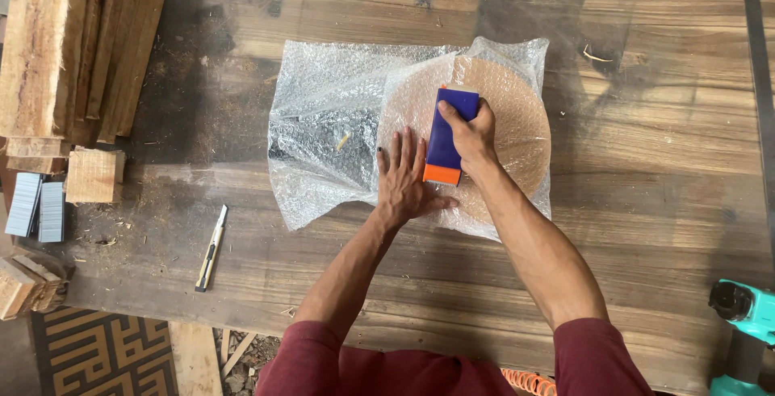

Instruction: The person wraps a circular wooden object with bubble wrap and secures it using a tape dispenser. They fold the bubble wrap around the object and apply multiple strips of tape to hold the wrapping in place.

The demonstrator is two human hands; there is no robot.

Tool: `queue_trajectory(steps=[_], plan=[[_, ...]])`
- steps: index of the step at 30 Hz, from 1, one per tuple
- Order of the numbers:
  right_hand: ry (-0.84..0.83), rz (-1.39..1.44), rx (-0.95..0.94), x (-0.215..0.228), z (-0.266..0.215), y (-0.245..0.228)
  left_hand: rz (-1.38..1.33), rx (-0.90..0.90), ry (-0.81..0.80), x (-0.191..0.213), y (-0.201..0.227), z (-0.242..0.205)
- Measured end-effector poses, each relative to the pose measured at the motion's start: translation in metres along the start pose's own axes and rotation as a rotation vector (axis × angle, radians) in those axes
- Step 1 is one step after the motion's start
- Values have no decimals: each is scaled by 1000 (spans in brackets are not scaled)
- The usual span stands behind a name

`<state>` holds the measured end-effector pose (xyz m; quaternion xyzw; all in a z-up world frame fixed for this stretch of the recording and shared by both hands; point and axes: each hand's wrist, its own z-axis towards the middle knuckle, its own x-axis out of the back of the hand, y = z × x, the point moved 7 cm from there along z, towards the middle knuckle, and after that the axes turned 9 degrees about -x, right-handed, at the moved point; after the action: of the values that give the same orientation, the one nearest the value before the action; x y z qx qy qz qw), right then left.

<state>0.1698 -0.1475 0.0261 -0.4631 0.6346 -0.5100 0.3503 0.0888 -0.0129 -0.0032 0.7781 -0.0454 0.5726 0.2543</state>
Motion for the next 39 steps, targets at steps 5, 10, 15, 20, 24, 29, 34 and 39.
queue_trajectory(steps=[5,10,15,20,24,29,34,39], plan=[[-10,48,-85,0,7,-26,-6,14,-43,2,1,-1],[-10,56,-16,5,53,-41,-9,21,-65,1,2,1],[83,31,-158,2,79,-55,67,-82,368,-33,-9,6],[45,-189,482,-15,41,-76,-56,55,-31,7,0,7],[58,-186,517,-13,22,-83,-238,152,212,-29,-23,57],[130,-231,622,-10,9,-81,-538,322,380,-90,-47,113],[216,-370,656,-11,5,-58,-570,325,505,-93,-46,101],[342,-478,813,-15,0,-37,-711,260,661,-106,-52,99]])
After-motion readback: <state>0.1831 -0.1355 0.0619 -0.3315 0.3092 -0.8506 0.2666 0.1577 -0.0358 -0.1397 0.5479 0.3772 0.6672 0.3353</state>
